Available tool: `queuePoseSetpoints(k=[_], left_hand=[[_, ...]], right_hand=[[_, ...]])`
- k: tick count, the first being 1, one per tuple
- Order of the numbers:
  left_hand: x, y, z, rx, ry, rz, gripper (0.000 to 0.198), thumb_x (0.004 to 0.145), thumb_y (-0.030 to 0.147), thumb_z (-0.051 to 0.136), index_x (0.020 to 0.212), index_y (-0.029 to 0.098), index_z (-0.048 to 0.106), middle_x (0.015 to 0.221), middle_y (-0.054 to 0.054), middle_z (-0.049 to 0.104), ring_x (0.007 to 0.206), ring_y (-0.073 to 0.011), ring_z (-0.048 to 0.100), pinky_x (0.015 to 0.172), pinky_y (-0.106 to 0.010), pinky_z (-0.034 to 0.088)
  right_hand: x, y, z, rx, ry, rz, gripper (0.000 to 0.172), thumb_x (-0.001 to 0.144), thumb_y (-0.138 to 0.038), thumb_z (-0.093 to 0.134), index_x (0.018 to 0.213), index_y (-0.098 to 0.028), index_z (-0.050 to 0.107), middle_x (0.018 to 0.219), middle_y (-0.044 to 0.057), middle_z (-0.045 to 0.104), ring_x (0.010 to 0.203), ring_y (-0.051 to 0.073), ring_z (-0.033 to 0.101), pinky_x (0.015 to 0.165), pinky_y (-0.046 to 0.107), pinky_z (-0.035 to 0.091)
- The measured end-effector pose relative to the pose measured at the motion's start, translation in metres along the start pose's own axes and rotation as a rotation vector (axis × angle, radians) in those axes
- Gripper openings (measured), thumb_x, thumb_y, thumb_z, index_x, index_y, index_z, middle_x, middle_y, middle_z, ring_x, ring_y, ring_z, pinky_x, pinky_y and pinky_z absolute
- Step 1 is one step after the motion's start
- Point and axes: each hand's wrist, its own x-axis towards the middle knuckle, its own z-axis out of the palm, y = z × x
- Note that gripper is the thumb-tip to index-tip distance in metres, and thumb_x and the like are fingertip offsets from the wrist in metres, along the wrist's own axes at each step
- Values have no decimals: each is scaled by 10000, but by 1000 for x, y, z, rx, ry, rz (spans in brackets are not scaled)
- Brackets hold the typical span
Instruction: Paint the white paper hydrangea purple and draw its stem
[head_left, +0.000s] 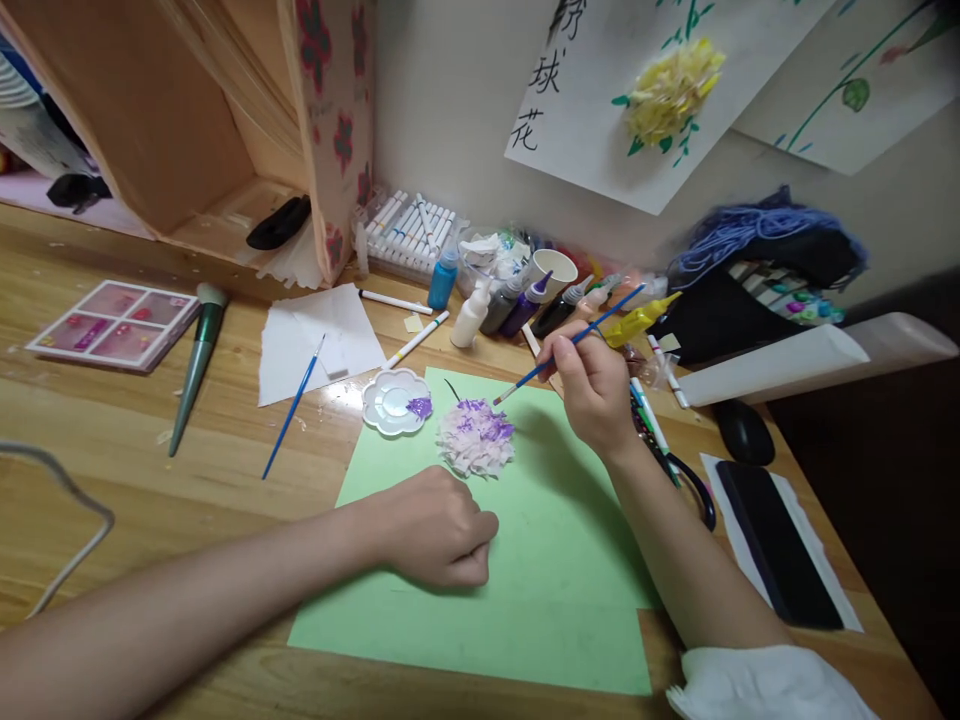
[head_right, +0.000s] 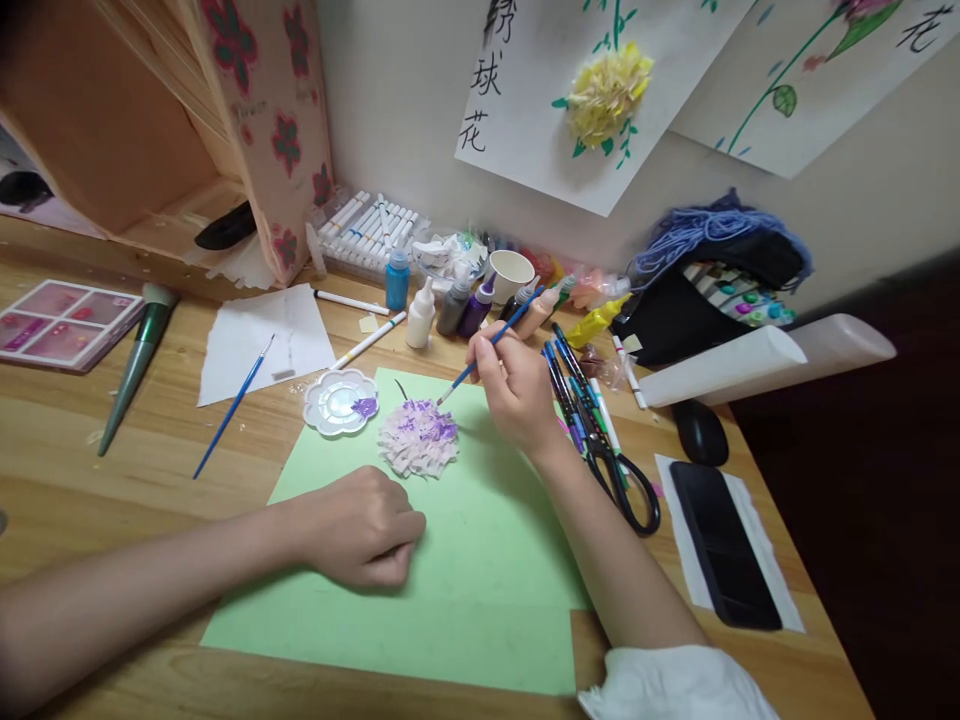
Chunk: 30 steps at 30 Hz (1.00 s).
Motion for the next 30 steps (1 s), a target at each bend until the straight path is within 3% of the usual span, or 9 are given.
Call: queuePoseSetpoints(k=[8,14,20,25,30], left_hand=[[1,0,-2,8,-12,-5,88,660,151,502,588,200,511,456,13,570,395,-143,493,418,-307,253],[1,0,-2,5,-12,-3,99,674,153,496,588,202,498,453,10,567,399,-150,510,411,-305,270],[1,0,-1,7,1,2,120,696,159,495,585,202,483,446,9,559,394,-148,511,405,-296,258],[1,0,-1,-1,1,-1,100,670,156,501,581,201,499,444,12,557,389,-143,487,407,-301,250],[1,1,-1,7,-8,-4,115,692,159,470,591,206,503,441,5,541,390,-147,460,402,-297,269]], right_hand=[[-1,-4,1,-107,-147,-146,329,981,-328,380,720,-209,543,688,18,569,614,143,549,623,300,450],[-1,-2,-2,-63,-87,-167,293,967,-261,403,717,-208,545,697,17,570,613,141,550,616,301,446],[-1,-3,-2,-125,-160,-201,251,959,-252,415,756,-206,555,698,17,572,613,146,552,630,309,447],[0,-3,-5,-92,-75,-188,272,970,-250,399,744,-211,545,696,14,569,625,143,555,613,295,443],[-1,-5,-3,-145,-191,-236,238,960,-252,409,772,-213,549,700,20,586,608,145,546,617,303,445]])
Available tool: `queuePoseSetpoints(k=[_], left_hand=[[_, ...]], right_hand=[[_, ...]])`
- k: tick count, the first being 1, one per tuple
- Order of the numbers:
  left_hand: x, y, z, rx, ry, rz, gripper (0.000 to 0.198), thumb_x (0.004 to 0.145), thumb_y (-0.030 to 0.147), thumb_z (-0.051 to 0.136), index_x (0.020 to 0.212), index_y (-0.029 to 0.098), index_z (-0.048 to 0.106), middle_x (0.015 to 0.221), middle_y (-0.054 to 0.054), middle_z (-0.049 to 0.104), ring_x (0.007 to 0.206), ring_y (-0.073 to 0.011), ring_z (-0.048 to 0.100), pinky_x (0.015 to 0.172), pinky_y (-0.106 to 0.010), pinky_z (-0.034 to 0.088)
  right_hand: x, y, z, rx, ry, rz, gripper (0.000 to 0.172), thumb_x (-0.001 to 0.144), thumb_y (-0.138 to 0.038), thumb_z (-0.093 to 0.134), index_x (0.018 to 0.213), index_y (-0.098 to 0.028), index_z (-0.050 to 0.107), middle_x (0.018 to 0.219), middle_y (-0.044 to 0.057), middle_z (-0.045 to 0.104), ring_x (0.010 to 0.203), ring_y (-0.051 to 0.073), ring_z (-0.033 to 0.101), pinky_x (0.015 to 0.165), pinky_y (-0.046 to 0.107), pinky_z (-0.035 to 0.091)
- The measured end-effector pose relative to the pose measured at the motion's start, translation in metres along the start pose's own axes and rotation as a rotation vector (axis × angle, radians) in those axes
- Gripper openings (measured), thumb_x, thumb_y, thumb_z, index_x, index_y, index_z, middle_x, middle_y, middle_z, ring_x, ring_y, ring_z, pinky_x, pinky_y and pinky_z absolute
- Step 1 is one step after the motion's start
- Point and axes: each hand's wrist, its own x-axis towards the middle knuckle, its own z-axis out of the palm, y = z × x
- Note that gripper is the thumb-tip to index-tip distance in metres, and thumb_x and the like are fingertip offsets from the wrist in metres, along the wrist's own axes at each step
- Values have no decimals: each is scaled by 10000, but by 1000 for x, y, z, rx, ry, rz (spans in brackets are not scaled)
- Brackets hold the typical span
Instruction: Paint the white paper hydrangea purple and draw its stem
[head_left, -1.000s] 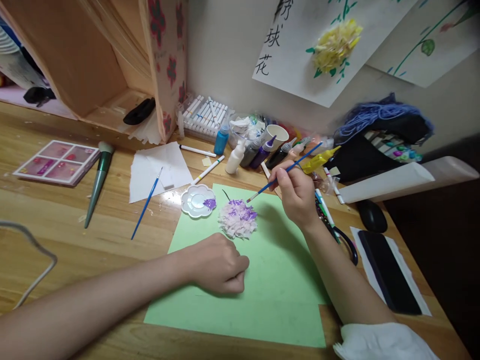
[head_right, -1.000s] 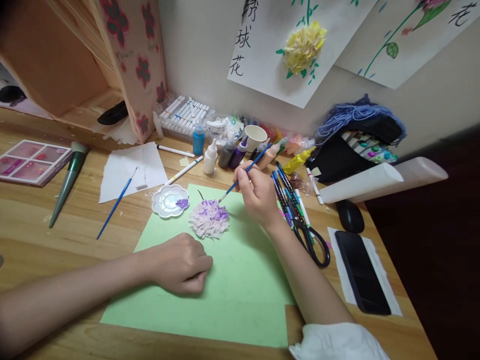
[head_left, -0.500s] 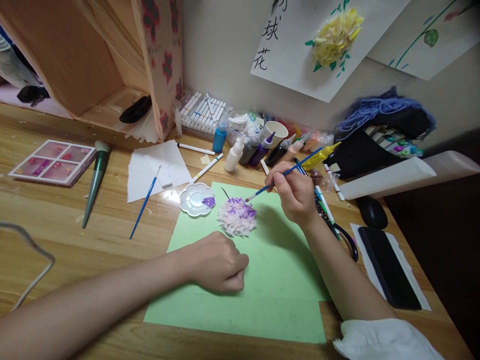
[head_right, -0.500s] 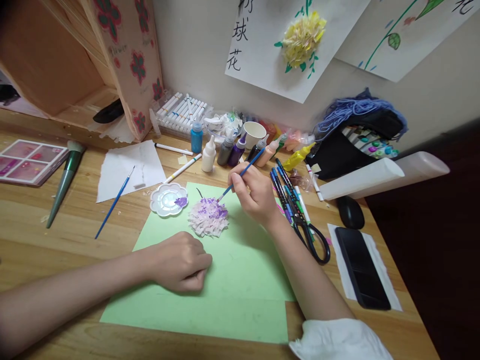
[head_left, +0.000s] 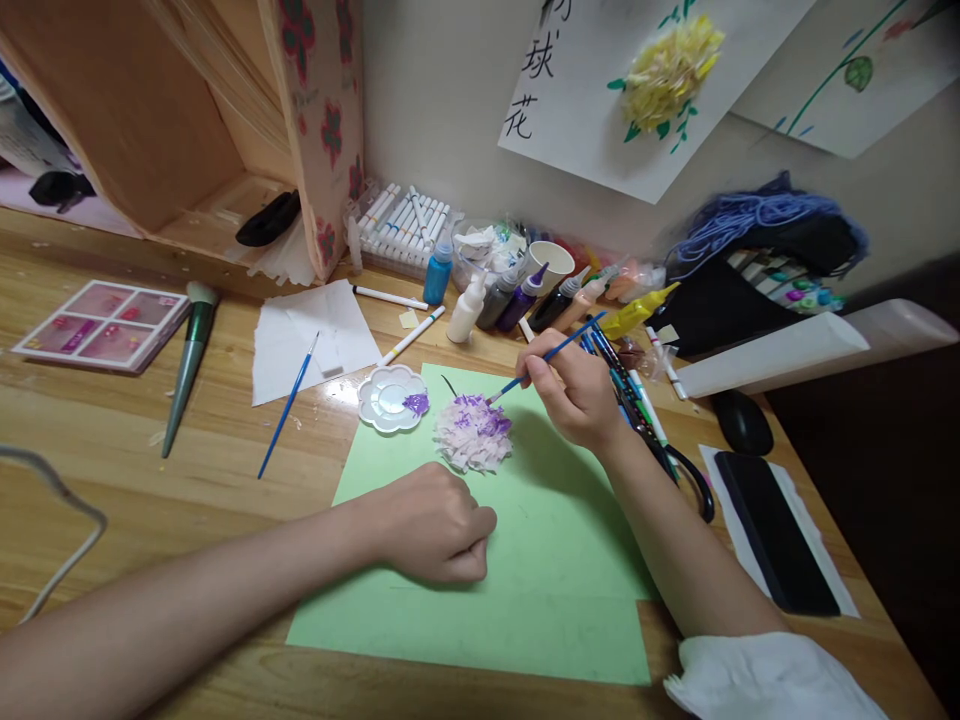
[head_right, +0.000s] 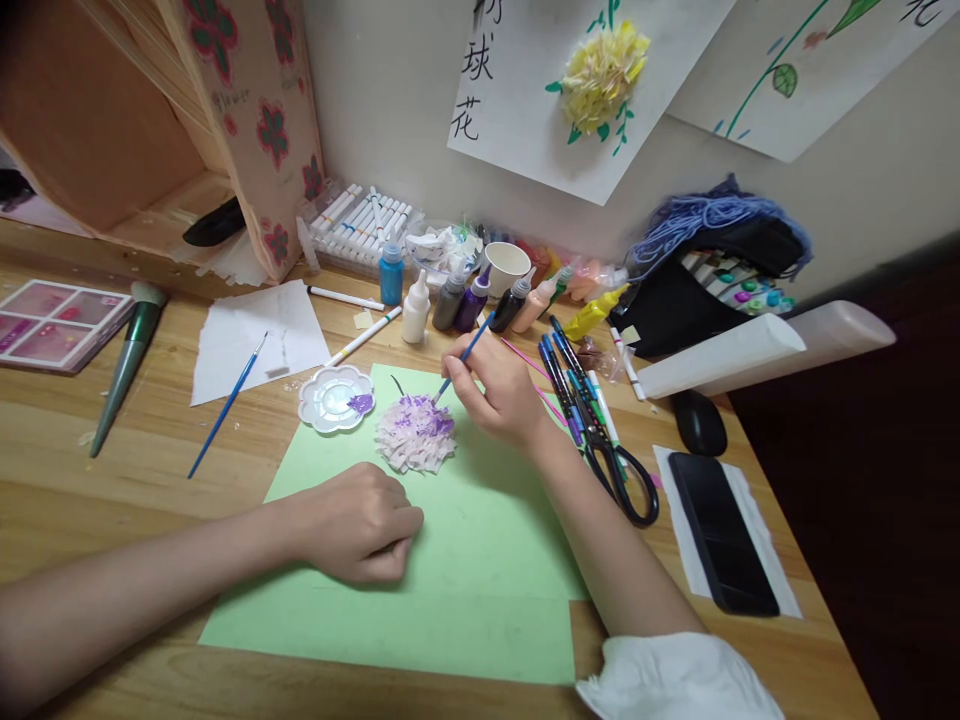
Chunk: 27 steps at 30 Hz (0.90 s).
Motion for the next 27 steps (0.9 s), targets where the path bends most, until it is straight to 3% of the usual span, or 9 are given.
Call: queuePoseSetpoints(k=[6,11,27], left_hand=[[0,0,0,-6,0,1,109,690,162,477,594,208,501,444,7,543,393,-155,474,401,-304,283],[0,0,0,0,11,-5,92,659,155,492,584,205,514,447,12,560,392,-151,485,407,-316,263],[0,0,0,1,4,-8,96,660,157,500,580,203,525,445,18,558,390,-147,486,406,-316,263]], right_hand=[[1,-2,0,-15,68,11,251,966,-240,389,767,-215,539,691,20,581,611,147,545,618,307,445],[0,-1,2,-64,21,-50,224,959,-231,403,783,-214,540,687,22,582,629,153,553,618,304,444],[0,0,3,-41,69,-38,213,965,-202,396,810,-211,542,726,22,597,645,148,569,637,295,450]])
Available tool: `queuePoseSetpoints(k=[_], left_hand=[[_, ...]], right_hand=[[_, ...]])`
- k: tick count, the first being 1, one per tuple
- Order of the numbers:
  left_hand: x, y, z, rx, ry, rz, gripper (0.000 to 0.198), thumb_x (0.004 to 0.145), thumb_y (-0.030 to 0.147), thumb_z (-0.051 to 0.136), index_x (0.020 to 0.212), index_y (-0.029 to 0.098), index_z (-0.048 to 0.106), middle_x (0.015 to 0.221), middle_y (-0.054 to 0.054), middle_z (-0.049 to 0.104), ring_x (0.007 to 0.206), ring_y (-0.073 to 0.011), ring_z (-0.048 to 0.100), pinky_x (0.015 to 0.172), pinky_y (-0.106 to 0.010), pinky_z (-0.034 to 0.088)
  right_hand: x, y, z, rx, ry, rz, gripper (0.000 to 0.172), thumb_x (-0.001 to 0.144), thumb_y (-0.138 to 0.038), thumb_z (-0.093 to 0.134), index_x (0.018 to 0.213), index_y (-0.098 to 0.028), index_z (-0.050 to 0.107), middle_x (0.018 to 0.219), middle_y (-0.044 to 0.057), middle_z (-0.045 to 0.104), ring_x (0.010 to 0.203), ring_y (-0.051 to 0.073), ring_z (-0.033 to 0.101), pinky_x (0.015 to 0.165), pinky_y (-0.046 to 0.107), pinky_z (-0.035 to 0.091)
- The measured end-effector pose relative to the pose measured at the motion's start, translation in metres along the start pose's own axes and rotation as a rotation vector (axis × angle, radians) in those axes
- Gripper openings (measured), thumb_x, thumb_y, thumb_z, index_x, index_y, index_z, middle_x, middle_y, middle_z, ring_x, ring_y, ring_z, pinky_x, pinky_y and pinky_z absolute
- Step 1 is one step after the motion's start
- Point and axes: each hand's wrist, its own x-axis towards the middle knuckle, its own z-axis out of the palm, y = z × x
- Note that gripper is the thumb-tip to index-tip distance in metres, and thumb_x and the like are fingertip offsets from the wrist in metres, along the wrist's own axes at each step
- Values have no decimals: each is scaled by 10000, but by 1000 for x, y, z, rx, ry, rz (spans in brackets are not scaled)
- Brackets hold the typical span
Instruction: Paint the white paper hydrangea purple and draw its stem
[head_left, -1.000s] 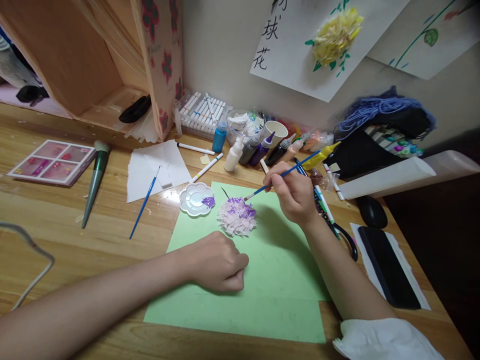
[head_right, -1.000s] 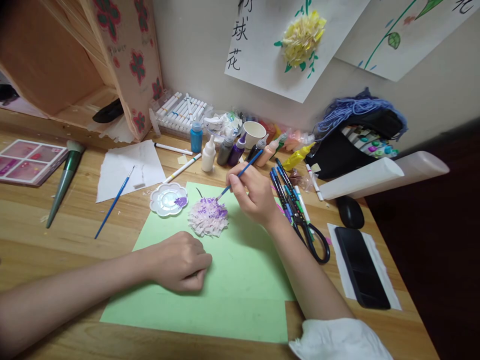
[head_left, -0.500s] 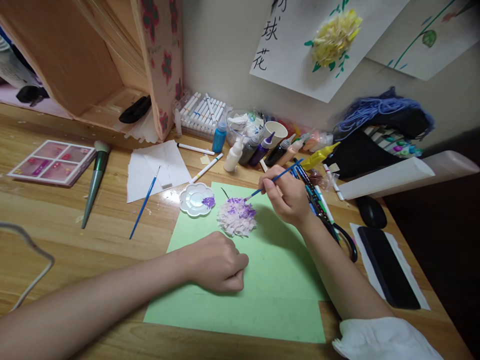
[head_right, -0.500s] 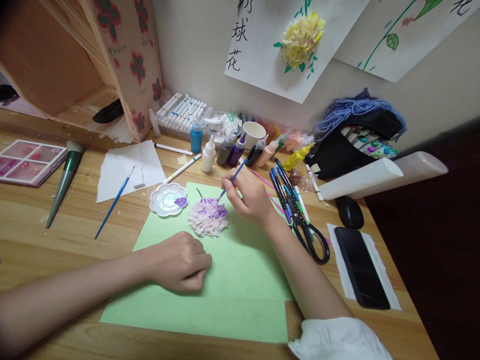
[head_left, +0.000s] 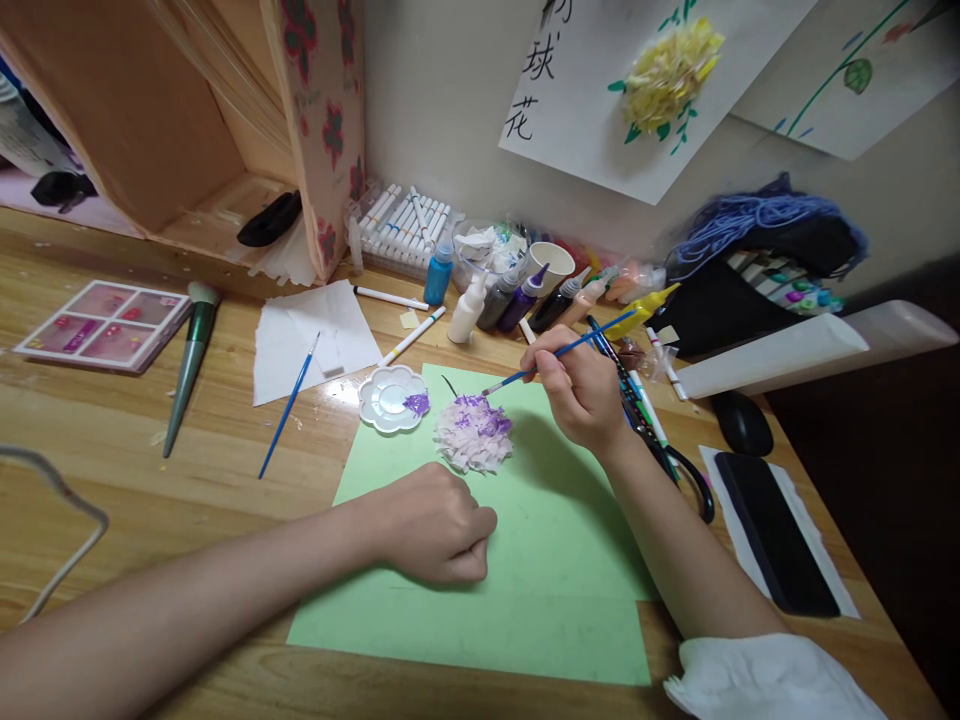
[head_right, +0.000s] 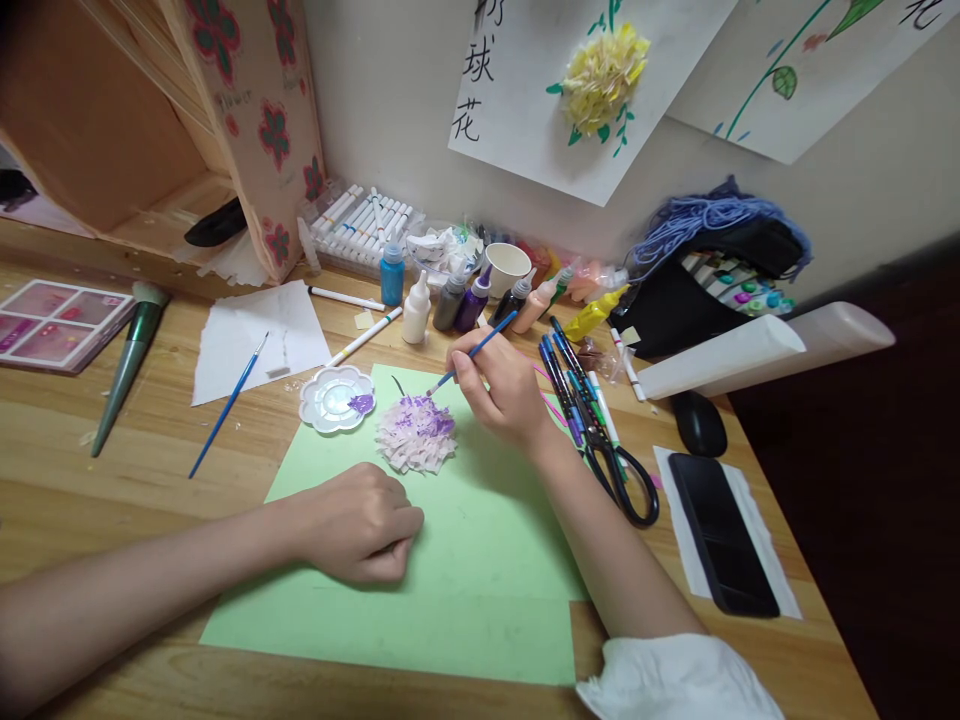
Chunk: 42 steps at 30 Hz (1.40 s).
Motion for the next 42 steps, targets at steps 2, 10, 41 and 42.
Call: queuePoseSetpoints(k=[2,10,41,42], left_hand=[[0,0,0,2,1,-3,95,659,159,499,580,203,526,446,18,557,390,-147,486,405,-314,262],[-1,1,1,-12,10,-2,93,649,152,499,576,201,530,450,17,566,392,-144,482,410,-317,268],[0,1,0,-6,-1,-3,96,674,193,559,578,199,555,452,12,583,395,-155,507,390,-319,276],[0,1,0,-6,-2,-2,96,676,192,559,580,199,555,453,12,583,396,-156,508,391,-319,279]], right_hand=[[0,1,1,-18,-26,-11,206,963,-211,404,809,-211,540,720,21,594,649,152,569,637,297,453],[-2,-1,-1,60,66,62,241,972,-217,400,789,-210,557,717,11,579,630,141,564,638,302,463],[2,-32,6,26,-66,81,225,953,-200,445,805,-199,615,783,36,678,719,160,646,661,292,492],[3,-32,6,24,-89,56,214,947,-194,454,806,-198,615,774,34,679,716,158,645,659,288,490]])
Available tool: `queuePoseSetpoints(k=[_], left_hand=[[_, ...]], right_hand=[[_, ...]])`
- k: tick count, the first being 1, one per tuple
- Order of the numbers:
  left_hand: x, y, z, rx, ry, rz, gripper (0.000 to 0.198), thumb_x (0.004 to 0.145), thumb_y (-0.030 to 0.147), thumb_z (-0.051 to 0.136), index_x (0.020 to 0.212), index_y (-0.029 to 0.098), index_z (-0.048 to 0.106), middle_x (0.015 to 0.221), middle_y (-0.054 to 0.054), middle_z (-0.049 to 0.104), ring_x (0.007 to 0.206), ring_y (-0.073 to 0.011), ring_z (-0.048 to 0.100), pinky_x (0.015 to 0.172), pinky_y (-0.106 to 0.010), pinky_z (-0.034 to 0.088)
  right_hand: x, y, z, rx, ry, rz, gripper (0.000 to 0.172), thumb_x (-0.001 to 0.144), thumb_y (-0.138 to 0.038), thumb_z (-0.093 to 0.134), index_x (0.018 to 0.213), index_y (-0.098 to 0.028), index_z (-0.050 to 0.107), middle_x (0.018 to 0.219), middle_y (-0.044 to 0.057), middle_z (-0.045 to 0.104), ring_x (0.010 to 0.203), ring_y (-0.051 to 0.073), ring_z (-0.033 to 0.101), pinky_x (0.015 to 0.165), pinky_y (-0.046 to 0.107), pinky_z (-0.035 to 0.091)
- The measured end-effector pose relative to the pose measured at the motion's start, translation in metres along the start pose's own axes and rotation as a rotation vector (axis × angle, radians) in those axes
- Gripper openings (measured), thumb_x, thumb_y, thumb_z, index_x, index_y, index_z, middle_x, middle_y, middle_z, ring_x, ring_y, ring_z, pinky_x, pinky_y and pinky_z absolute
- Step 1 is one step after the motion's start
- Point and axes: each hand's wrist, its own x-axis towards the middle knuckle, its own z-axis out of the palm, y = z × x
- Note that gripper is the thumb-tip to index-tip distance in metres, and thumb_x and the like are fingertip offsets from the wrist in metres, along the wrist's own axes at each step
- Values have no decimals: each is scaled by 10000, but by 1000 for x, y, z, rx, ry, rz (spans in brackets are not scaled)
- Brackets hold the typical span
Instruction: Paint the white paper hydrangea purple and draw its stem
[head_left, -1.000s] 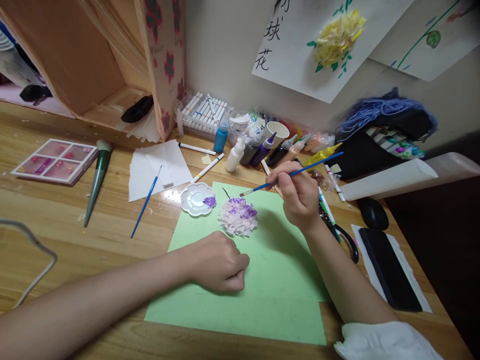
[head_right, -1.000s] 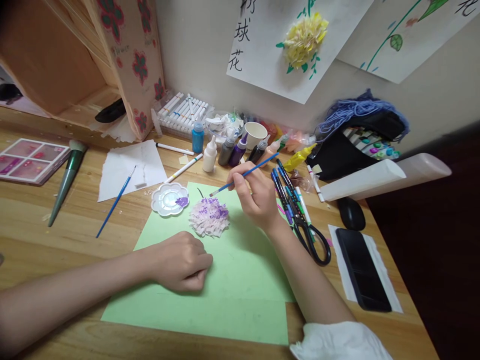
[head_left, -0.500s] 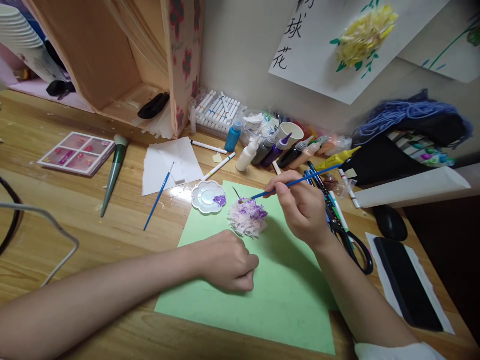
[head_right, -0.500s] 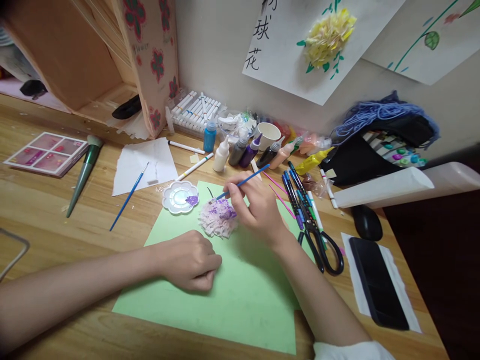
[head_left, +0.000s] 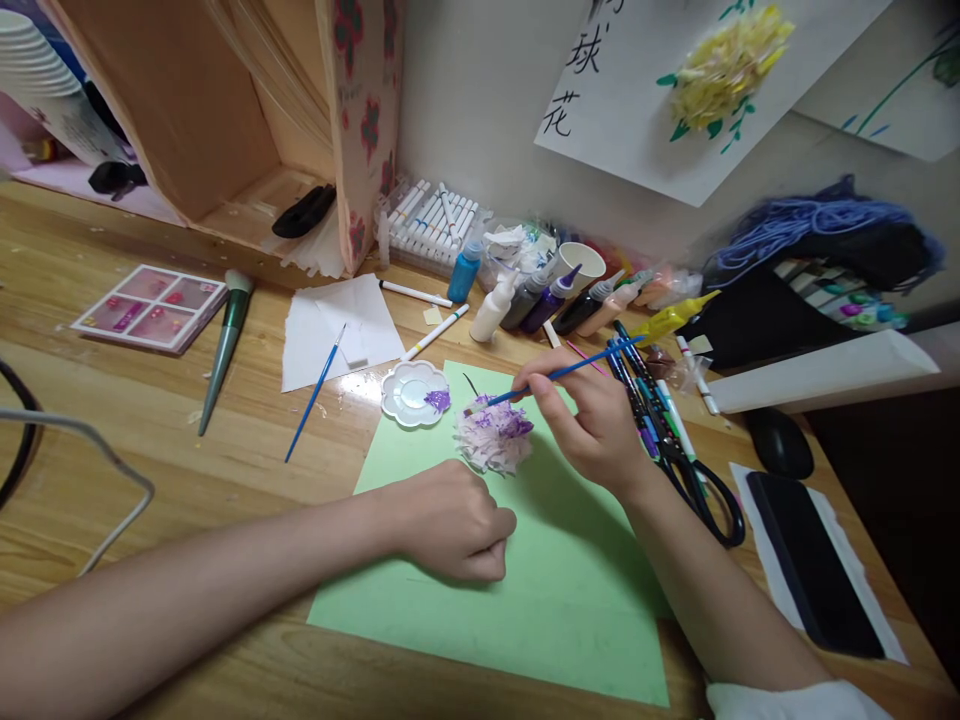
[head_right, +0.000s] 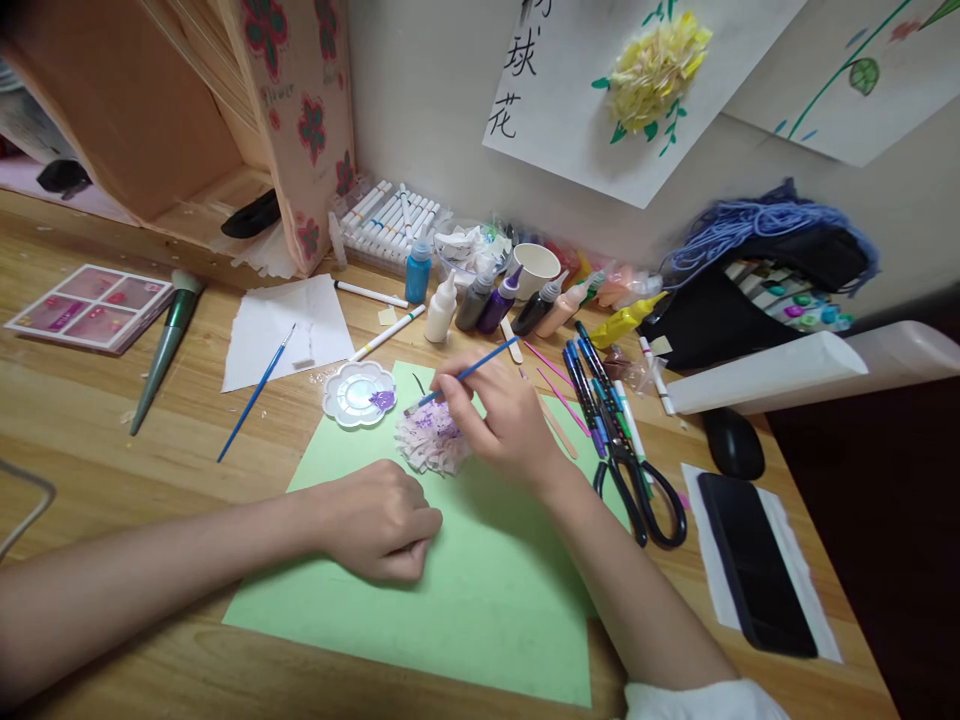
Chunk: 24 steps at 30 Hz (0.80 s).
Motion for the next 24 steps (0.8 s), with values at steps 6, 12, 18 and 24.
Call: queuePoseSetpoints(k=[6,12,18,24], left_hand=[[1,0,-1,10,-6,5,113,689,186,544,577,200,542,440,9,573,394,-160,514,386,-314,271],[1,0,-1,11,-6,6,109,684,187,539,576,200,542,449,5,582,394,-164,521,386,-318,275],[1,1,-1,0,-16,0,99,678,187,548,580,199,553,457,7,590,401,-161,525,388,-319,276],[1,1,-1,4,-11,-1,108,676,187,551,569,197,542,448,5,584,396,-158,514,390,-315,253]], right_hand=[[1,5,-5,-25,39,28,245,947,-207,454,766,-200,619,736,31,656,683,162,628,648,294,483],[2,3,-6,-8,-38,-26,185,949,-223,451,874,-214,620,793,46,684,745,185,640,682,321,493],[3,4,-11,44,-136,-92,177,940,-192,432,872,-215,594,764,36,670,714,173,626,664,317,484],[4,6,-14,-6,-164,-130,154,930,-179,430,907,-204,580,781,47,658,734,180,607,672,325,473]])
